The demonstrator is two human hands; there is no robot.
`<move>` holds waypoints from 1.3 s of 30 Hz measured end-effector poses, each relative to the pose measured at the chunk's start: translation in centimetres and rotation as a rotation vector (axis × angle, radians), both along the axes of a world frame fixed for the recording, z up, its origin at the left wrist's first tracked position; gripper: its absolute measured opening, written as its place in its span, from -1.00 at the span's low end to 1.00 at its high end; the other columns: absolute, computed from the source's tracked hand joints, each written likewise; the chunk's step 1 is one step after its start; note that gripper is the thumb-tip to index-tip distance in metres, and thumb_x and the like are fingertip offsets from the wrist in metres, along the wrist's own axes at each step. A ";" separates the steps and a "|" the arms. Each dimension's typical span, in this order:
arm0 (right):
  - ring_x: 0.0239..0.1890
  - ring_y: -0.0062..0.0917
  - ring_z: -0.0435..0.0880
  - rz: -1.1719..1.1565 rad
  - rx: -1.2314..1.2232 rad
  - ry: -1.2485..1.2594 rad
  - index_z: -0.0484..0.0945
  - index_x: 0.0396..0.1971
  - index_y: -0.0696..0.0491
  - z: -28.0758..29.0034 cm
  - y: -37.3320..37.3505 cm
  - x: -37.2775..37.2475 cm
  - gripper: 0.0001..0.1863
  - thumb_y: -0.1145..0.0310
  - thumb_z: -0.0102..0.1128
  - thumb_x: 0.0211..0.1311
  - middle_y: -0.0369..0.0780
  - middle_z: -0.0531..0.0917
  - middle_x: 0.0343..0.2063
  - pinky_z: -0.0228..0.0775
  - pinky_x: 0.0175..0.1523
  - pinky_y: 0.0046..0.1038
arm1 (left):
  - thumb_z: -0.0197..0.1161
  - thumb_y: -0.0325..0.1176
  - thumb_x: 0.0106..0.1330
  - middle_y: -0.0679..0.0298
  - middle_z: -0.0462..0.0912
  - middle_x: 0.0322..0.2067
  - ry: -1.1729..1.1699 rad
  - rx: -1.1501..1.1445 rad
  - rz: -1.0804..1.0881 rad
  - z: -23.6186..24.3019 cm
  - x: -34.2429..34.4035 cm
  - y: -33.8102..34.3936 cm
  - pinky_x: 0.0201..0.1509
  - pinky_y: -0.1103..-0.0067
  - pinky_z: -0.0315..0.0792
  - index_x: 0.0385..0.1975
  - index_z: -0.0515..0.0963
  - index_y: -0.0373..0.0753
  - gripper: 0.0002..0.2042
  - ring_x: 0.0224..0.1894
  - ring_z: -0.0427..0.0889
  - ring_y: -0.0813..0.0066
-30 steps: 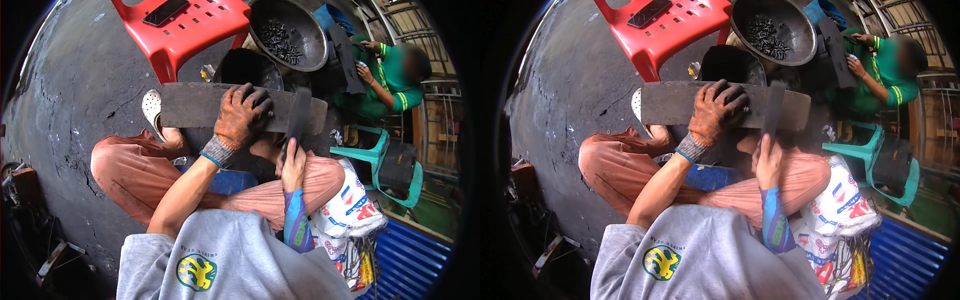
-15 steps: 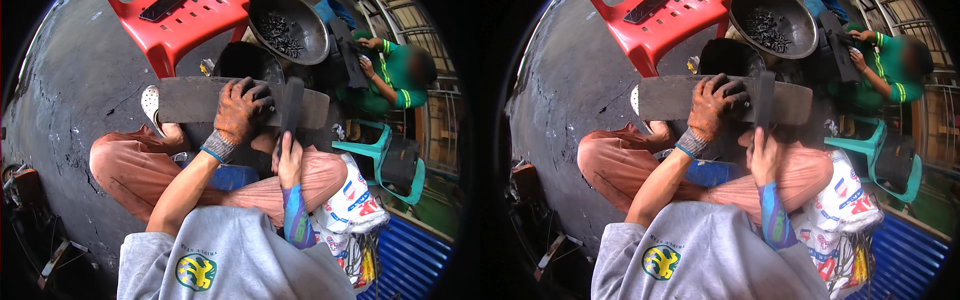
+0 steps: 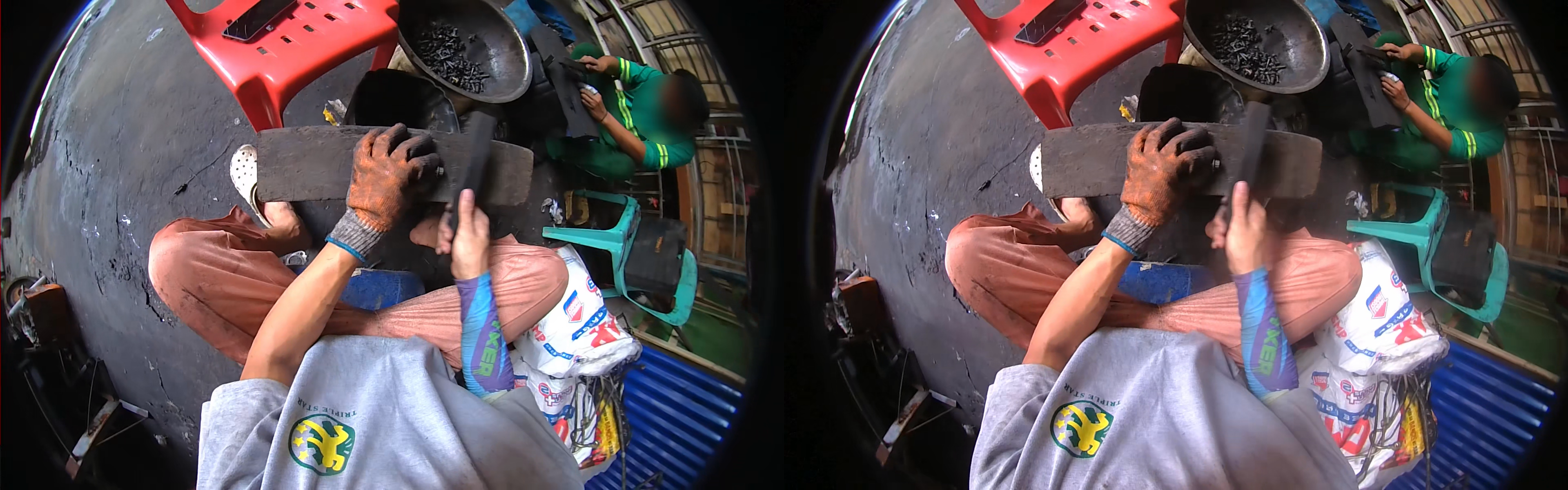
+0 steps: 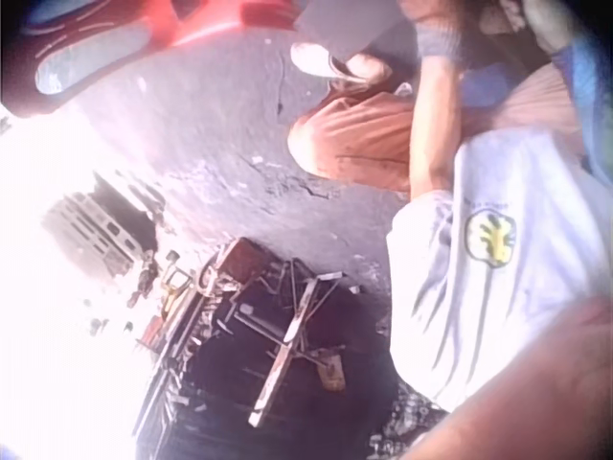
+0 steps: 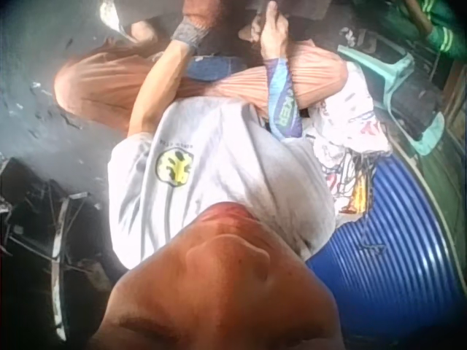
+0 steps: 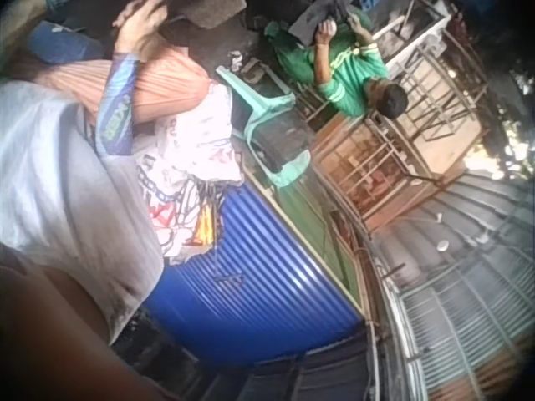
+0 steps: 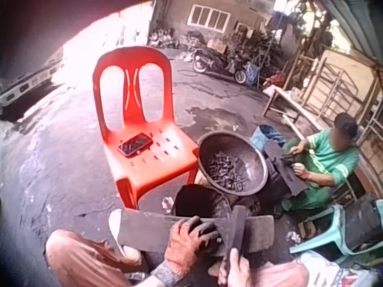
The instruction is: Cleaning and preparing a rubber tire patch or section using a wire brush and manual tools.
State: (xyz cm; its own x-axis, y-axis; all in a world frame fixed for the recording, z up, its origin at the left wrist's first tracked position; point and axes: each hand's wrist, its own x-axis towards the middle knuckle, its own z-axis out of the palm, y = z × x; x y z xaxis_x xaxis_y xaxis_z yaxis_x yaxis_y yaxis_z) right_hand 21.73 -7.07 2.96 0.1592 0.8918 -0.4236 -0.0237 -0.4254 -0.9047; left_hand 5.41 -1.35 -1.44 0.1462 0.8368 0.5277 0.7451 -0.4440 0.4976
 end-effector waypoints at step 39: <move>-0.79 -0.67 0.31 0.112 -0.132 0.070 0.41 -0.27 0.12 -0.6 -6.6 0.9 -0.46 -0.14 -0.08 0.54 -0.31 0.37 -0.73 0.18 -0.66 -0.60 | 0.29 0.01 0.26 0.19 0.70 -0.20 0.256 -0.096 0.042 2.7 -0.7 -0.3 0.18 0.17 0.35 -0.08 0.74 0.06 -0.68 -0.03 0.59 0.09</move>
